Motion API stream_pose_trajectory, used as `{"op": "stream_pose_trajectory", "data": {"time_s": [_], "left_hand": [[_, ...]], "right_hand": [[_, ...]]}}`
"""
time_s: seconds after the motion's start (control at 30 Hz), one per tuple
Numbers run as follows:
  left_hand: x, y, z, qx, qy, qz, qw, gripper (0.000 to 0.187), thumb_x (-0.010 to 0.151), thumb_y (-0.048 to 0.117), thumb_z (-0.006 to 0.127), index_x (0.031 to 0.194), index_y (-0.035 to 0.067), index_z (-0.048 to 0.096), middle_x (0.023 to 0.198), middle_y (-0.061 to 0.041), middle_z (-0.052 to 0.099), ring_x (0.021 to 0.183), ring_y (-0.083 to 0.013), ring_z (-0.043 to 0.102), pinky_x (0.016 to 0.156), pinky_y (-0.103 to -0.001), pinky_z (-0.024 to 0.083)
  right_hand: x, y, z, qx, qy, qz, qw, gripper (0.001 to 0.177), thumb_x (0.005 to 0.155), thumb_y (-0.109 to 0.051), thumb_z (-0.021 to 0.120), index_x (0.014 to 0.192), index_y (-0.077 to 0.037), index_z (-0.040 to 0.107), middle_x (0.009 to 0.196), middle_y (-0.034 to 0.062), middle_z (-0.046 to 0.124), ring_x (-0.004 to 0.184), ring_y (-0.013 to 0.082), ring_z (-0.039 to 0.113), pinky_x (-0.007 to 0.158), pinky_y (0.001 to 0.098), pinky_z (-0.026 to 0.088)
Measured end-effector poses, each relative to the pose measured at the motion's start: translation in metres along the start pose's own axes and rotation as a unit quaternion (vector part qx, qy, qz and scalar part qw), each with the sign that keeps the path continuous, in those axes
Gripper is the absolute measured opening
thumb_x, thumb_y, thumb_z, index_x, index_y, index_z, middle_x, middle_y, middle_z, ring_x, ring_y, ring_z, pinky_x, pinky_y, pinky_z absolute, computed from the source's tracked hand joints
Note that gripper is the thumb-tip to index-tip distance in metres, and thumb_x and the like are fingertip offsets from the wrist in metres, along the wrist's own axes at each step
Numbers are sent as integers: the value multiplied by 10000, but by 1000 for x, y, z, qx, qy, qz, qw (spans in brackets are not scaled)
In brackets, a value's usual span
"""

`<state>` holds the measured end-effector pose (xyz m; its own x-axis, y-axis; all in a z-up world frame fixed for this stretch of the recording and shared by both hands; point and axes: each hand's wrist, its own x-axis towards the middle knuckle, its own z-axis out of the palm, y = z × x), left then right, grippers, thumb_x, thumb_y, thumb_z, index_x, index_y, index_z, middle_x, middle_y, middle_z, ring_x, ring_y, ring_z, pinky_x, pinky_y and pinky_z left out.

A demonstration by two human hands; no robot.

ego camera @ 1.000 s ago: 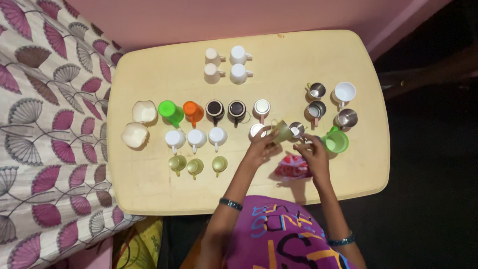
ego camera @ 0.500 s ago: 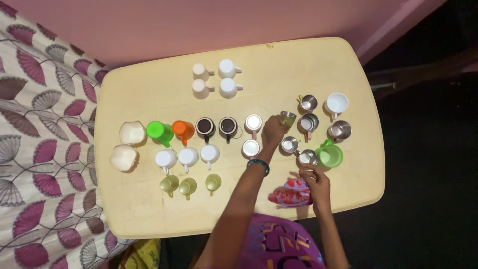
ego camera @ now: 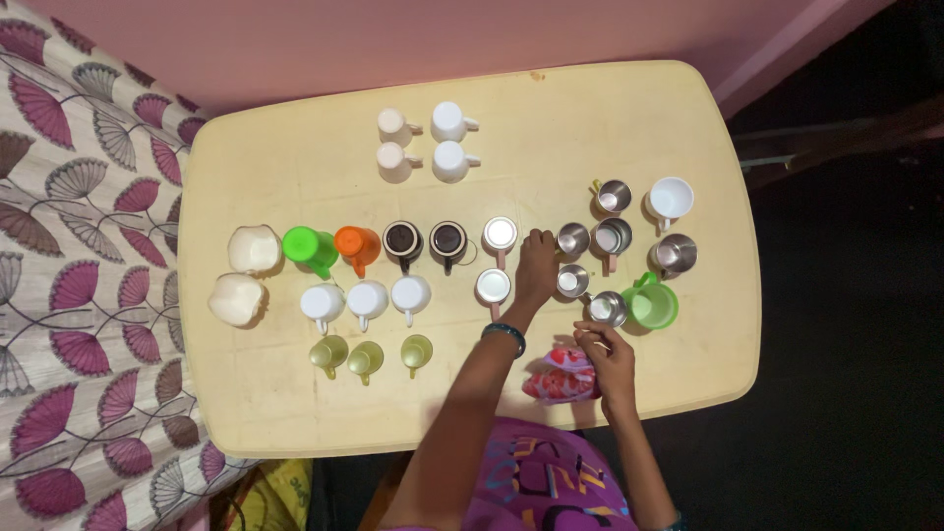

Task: The person wipes multiple mugs on a table using a patterned cloth. They handle each mug individually, wiping the exterior and interior surfaces, then place them back on the table.

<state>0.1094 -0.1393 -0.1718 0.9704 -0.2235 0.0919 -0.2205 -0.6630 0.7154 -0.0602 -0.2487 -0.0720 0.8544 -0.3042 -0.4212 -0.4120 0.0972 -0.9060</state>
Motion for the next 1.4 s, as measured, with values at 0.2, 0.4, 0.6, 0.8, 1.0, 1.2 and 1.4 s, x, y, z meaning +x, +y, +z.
{"op": "stream_pose_trajectory", "data": {"time_s": [0.2,0.4,0.6,0.8,1.0,1.2,1.4], "left_hand": [[7,-18,3,-14,-72,-32,997,402,731,-78,651,1114,9,565,1168,-176,554,1096,-361,573,878,-433,517],[13,-10,-44,221,55,62,972,479,714,-48,694,1186,10,635,1342,-174,581,1304,-352,533,1048,-459,470],[23,-31,-62,355,75,3,932,629,677,63,718,1291,137,604,1312,-261,546,1252,-422,491,1030,-518,393],[18,-20,-90,197,-57,-70,976,583,890,109,715,1446,133,545,1260,-213,557,1127,-365,542,980,-484,441],[-7,13,-149,-392,0,-155,907,613,838,147,782,1403,142,545,1301,-151,543,1187,-294,626,922,-472,594],[-72,21,-189,-795,-95,-190,569,639,935,316,610,1518,121,436,1381,-118,604,1233,-296,615,1011,-510,563],[-96,23,-156,-874,-119,-159,443,577,1074,387,511,1552,75,432,1430,-113,602,1278,-239,607,1082,-467,527]], "right_hand": [[0,-6,1,4,11,19,1000,225,931,-87,693,1125,21,732,977,60,749,874,102,678,778,247,526],[4,-3,1,3,-14,8,1000,230,970,-130,665,1121,26,741,981,75,746,903,116,680,824,260,524],[5,-5,7,14,-39,21,999,242,994,-171,642,1105,22,736,1010,63,728,932,111,655,850,265,515],[3,-25,15,145,-46,103,983,276,964,-143,663,1213,-22,653,1071,46,666,949,148,631,838,323,546],[-13,-74,12,293,-114,83,946,462,853,-39,609,1274,-208,521,1193,-6,564,997,111,611,793,301,544],[-26,-126,23,168,-92,-137,972,477,908,43,628,1355,-103,547,1267,78,497,1102,187,515,921,337,424],[-31,-130,86,-286,0,-472,834,412,1004,-129,655,1396,-49,556,1462,200,423,1402,340,443,1184,444,361]]}}
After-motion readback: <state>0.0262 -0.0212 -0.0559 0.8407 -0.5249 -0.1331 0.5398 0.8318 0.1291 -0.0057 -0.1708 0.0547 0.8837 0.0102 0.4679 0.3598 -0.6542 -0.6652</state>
